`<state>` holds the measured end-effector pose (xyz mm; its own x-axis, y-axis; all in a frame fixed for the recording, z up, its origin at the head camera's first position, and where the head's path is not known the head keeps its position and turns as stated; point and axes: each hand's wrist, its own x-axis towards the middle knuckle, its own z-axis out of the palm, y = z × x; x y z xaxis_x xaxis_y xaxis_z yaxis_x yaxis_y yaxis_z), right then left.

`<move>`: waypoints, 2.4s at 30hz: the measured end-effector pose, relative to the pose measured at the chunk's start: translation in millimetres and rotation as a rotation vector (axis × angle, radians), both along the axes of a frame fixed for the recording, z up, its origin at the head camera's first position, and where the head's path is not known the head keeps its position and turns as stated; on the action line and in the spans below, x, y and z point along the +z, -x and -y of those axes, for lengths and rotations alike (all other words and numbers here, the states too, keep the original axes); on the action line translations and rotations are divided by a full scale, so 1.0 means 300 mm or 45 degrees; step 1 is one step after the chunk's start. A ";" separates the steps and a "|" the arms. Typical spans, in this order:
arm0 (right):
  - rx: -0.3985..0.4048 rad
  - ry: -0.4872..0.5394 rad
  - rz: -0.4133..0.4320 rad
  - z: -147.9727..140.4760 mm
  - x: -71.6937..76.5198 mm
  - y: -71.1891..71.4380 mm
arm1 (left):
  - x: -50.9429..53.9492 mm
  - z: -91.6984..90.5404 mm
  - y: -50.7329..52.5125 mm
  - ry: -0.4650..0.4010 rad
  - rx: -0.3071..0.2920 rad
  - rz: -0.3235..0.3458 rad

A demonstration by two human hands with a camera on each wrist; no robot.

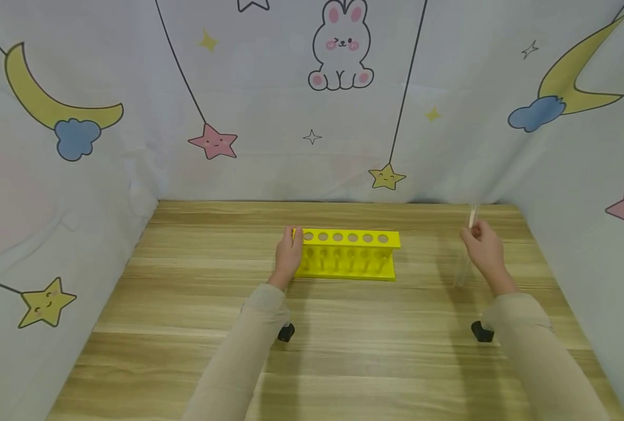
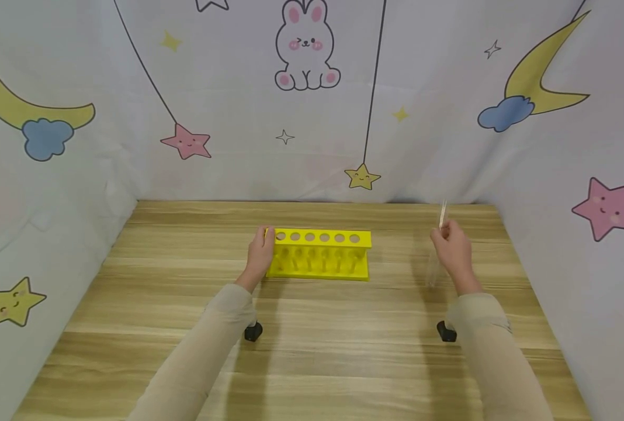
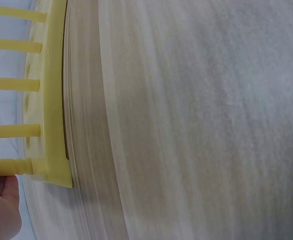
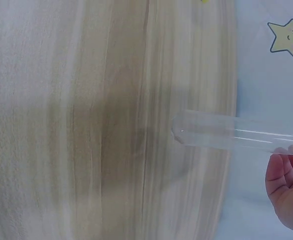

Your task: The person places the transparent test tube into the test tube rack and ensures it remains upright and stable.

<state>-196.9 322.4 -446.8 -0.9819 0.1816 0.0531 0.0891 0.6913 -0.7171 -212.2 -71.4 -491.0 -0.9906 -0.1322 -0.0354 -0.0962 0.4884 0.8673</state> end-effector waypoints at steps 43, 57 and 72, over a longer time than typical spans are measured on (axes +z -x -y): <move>-0.154 0.168 -0.277 0.053 0.052 -0.008 | -0.013 0.004 0.003 -0.008 -0.018 -0.012; -0.177 0.198 -0.340 0.054 0.056 -0.011 | -0.004 0.004 -0.001 -0.008 -0.025 -0.009; -0.100 0.144 -0.372 0.052 0.070 -0.018 | -0.015 0.006 0.005 -0.021 -0.044 -0.042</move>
<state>-191.6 306.7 -425.7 -0.9110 0.2772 0.3055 -0.0817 0.6047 -0.7923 -213.8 -73.2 -495.7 -0.9952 -0.0978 -0.0042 -0.0505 0.4762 0.8779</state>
